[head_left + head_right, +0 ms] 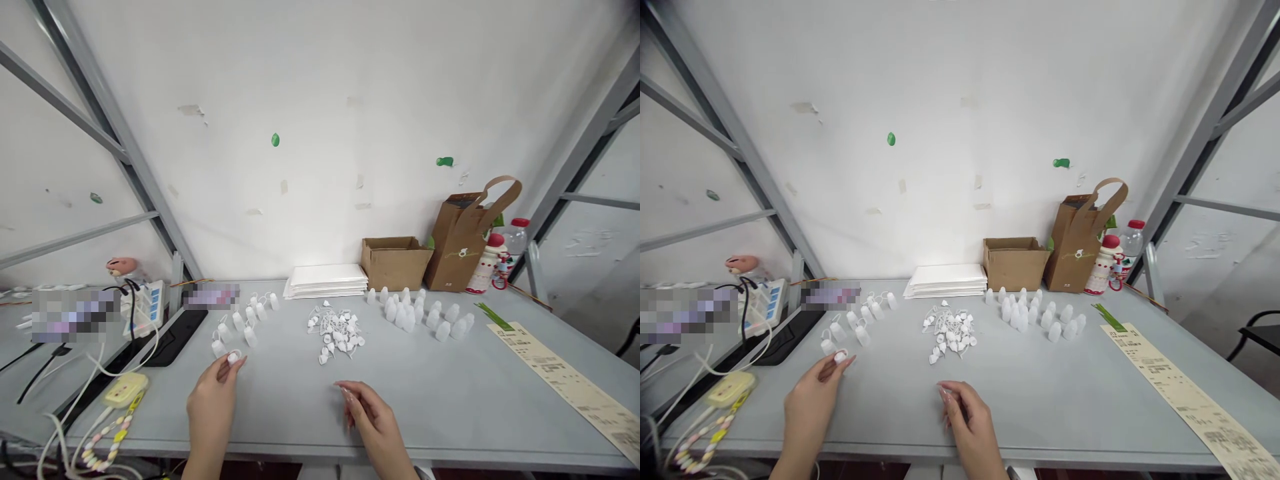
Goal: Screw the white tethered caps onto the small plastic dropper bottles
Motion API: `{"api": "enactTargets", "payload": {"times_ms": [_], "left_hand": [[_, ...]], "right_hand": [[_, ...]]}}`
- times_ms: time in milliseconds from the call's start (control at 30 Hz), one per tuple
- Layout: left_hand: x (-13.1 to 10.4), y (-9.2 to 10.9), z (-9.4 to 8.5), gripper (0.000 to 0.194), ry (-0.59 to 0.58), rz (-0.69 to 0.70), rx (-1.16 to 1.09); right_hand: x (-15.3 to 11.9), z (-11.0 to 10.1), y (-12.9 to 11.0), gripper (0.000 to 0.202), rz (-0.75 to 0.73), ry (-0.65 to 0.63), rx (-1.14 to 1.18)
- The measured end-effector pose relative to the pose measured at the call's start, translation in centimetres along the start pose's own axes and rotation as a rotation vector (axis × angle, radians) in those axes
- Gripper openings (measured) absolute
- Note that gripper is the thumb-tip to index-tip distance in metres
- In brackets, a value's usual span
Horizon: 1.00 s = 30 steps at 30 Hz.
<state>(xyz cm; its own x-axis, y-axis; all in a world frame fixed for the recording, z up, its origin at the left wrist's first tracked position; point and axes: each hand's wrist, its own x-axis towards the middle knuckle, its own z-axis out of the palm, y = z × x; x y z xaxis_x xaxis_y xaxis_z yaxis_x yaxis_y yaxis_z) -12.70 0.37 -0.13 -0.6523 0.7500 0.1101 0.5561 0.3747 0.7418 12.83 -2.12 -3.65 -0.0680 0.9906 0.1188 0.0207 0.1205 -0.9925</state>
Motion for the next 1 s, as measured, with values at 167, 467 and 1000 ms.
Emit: {"api": "enactTargets", "payload": {"times_ms": [167, 467, 1000], "left_hand": [[0.7, -0.7, 0.8, 0.029, 0.020, 0.067, 0.054], [-0.8, 0.1, -0.4, 0.033, 0.019, 0.016, 0.219], [0.6, 0.1, 0.2, 0.025, -0.029, -0.022, 0.300]], "right_hand": [[-0.1, 0.5, 0.1, 0.036, -0.002, 0.098, 0.028], [0.1, 0.2, 0.2, 0.034, -0.020, 0.031, 0.000], [0.1, 0.2, 0.5, 0.034, -0.027, 0.038, 0.017]]}}
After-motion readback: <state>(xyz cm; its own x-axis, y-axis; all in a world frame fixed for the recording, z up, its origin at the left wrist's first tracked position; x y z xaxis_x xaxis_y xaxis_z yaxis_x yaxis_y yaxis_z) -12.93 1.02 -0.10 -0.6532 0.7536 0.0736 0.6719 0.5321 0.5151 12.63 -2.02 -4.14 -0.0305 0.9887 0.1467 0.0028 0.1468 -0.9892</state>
